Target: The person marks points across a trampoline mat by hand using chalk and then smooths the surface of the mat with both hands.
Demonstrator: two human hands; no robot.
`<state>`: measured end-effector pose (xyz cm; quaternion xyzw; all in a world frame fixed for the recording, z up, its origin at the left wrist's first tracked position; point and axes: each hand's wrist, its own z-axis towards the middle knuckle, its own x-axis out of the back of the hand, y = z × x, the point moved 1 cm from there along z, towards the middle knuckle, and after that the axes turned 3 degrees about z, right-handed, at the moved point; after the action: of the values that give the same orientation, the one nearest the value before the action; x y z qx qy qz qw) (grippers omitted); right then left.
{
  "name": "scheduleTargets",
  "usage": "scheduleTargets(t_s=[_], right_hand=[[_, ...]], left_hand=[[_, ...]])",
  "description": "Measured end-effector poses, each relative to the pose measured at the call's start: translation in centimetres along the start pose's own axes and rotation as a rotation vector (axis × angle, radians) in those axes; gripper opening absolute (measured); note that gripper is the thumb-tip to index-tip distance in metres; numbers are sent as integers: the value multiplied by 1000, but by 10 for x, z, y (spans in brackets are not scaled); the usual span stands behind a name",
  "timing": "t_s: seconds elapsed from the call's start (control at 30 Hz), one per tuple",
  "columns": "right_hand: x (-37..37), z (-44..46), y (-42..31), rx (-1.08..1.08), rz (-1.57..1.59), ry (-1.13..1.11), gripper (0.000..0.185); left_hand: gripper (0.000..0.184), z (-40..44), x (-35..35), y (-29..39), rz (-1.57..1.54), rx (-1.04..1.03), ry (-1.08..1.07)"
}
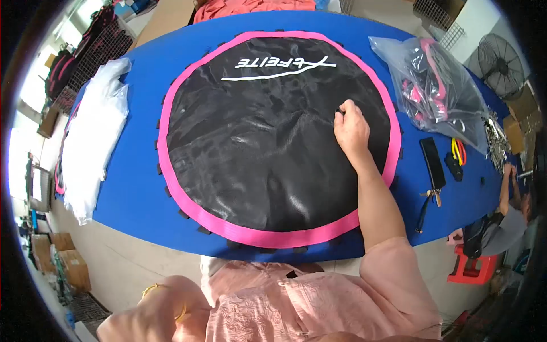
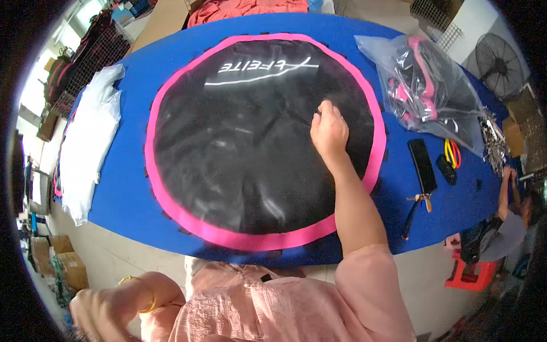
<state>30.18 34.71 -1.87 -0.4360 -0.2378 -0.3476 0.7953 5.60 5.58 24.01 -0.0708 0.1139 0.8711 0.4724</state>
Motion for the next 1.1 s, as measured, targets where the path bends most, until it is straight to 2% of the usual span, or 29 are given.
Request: scheduleTargets(t_s=[0.07,0.1,0.17,0.2,0.23,0.3,0.33,0.43,0.6,0.97,1.07,1.1], right_hand=[[-3,0,3,74,-8,38,17],[-3,0,3,94,18,60,17],[-2,-1,3,37,-24,5,18],[-1,2,1,20,-31,1,18],[-1,2,2,24,-26,-6,18],[0,2,3,35,-39,-12,18],[0,3,3,33,-37,-25,18],[0,3,4,17,-48,-26,19],[2,3,4,2,-55,-52,21],[12,-1,-6,40,-4,-103,18],[28,-19,-53,202,186,-238,14],[34,-27,-71,320,206,-279,13]], left_hand=[[62,2,14,2,127,593,-200],[51,-21,12,21,349,778,-22],[26,-59,-13,26,873,1331,385],[12,-74,7,22,994,1429,241],[16,-99,10,11,1270,1428,142],[30,-141,16,-4,1619,1299,-183],[40,-157,15,-8,1658,1368,-292],[53,-190,12,-15,1753,1382,-531],[57,-222,18,-13,1714,1364,-470],[54,-232,21,-16,1763,1303,-532],[53,-234,21,-15,1745,1298,-538],[53,-235,22,-16,1752,1287,-542]])
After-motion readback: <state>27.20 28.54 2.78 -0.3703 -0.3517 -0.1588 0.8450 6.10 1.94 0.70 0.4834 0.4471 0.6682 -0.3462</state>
